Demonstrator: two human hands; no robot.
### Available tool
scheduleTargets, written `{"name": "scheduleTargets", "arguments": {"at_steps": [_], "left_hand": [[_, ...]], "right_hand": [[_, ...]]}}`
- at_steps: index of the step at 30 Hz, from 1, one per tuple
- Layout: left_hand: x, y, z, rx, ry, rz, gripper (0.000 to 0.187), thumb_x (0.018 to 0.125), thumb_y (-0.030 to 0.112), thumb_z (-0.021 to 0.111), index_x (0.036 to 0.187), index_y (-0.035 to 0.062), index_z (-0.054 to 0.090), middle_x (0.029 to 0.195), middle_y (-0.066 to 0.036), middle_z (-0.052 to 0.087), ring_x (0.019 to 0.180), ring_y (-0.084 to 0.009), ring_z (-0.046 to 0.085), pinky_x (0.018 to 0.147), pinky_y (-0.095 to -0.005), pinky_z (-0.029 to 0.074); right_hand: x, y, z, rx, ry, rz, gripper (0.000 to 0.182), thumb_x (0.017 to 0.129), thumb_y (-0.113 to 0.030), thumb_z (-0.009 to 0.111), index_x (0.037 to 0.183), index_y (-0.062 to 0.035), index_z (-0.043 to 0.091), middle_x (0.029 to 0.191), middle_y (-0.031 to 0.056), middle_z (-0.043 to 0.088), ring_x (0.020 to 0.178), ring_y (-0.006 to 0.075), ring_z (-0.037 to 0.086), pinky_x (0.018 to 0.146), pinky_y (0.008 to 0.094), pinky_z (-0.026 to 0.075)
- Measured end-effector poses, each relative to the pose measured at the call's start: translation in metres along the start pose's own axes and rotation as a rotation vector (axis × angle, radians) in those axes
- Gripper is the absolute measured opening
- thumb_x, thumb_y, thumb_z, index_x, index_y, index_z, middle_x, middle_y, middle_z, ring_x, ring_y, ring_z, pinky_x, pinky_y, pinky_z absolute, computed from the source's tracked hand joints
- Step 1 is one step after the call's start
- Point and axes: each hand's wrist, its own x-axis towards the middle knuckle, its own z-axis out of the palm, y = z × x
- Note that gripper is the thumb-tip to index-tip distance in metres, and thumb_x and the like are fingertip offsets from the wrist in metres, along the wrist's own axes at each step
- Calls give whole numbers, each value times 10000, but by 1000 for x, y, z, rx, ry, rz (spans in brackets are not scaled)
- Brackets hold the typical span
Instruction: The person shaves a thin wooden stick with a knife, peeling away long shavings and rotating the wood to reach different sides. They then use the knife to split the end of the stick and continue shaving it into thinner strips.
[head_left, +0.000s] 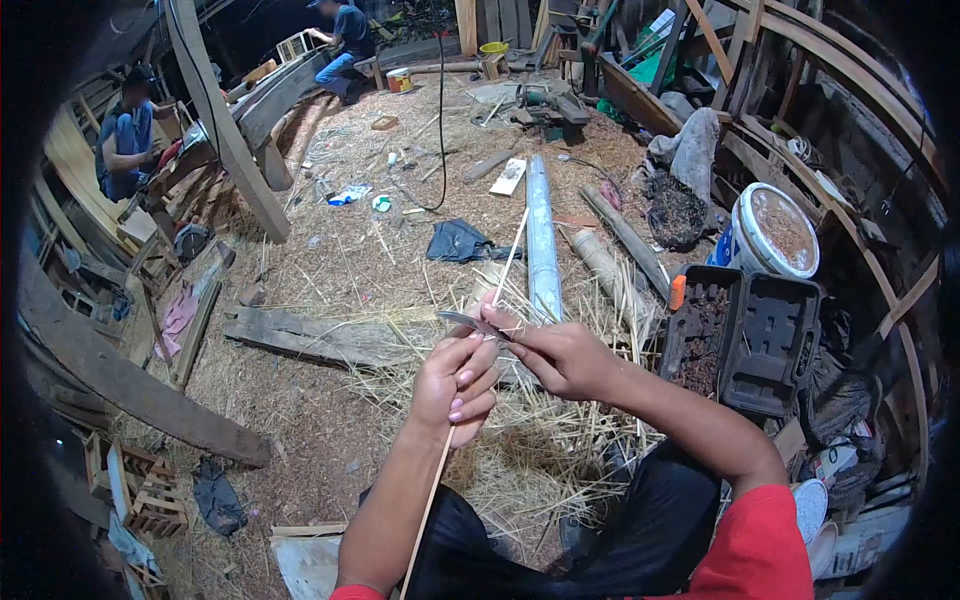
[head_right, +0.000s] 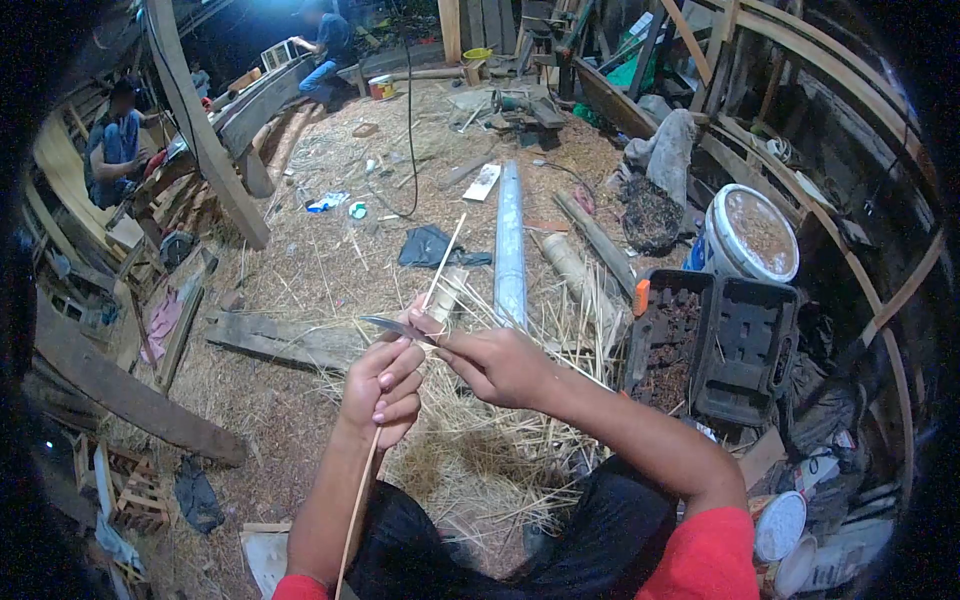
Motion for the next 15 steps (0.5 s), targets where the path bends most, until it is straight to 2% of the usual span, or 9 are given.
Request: {"name": "scheduleTargets", "arguments": {"at_steps": [2, 3, 6, 8, 10, 11, 13, 14, 15], "left_hand": [[-4, -2, 0, -49, -14, -21, 462, 1029, 82, 294, 1486, 149, 296, 574, 31, 337, 347, -41, 259, 261, -156, 258], [-5, -2, 1, -73, -22, -33, 472, 1029, 78, 290, 1496, 147, 281, 567, 35, 326, 347, -41, 259, 261, -156, 259], [-7, -8, 2, -93, -124, -77, 507, 1025, 68, 279, 1523, 151, 228, 554, 40, 317, 349, -38, 258, 261, -160, 261], [-8, -14, 5, -53, -108, -114, 527, 1019, 74, 294, 1533, 150, 208, 547, 43, 301, 350, -36, 245, 267, -163, 250], [-7, -19, 5, -41, -144, -145, 530, 1019, 64, 284, 1535, 155, 202, 551, 42, 311, 349, -38, 244, 260, -166, 255], [-8, -18, 9, -14, -161, -113, 525, 1019, 72, 288, 1532, 155, 210, 550, 44, 307, 354, -40, 246, 267, -166, 260], [-3, -13, 7, -9, -96, -66, 523, 1021, 79, 290, 1532, 160, 213, 550, 43, 308, 358, -42, 251, 272, -166, 265], [-2, -11, 4, -15, -57, -40, 522, 1022, 83, 291, 1532, 163, 214, 550, 43, 308, 360, -43, 253, 275, -167, 268], [-1, -7, 3, -31, -61, -40, 482, 1023, 93, 293, 1500, 159, 282, 549, 39, 312, 364, -45, 261, 281, -169, 276]], "right_hand": [[2, 4, -2, -3, -7, 4, 531, 918, -73, 545, 1437, -138, 450, 761, 209, 628, 541, 331, 587, 539, 371, 475], [5, 7, -5, -32, 30, 9, 519, 919, -76, 546, 1428, -143, 466, 779, 219, 624, 523, 281, 602, 538, 360, 482], [9, 12, -27, -47, 24, 352, 470, 962, -129, 519, 1429, -135, 463, 936, 219, 678, 556, 195, 617, 579, 351, 491], [6, 59, -30, 10, 243, 404, 446, 987, -179, 490, 1431, -149, 466, 728, 104, 628, 543, 132, 570, 537, 330, 459], [0, 101, -26, -45, 436, 319, 424, 1004, -214, 471, 1423, -149, 480, 616, 33, 585, 528, 88, 514, 507, 301, 421], [-3, 116, -24, -127, 524, 210, 414, 1009, -224, 467, 1414, -142, 494, 607, 20, 567, 519, 74, 482, 497, 284, 399], [-1, 73, -34, 64, 398, 490, 407, 1017, -245, 454, 1404, -126, 503, 594, 6, 552, 503, 79, 451, 484, 289, 389], [-2, 62, -26, 70, 329, 399, 410, 1011, -237, 467, 1406, -132, 498, 597, 36, 568, 509, 115, 495, 501, 319, 413], [-2, 47, -21, 70, 235, 322, 418, 1001, -228, 482, 1410, -143, 490, 603, 69, 575, 514, 154, 528, 515, 345, 431]]}}
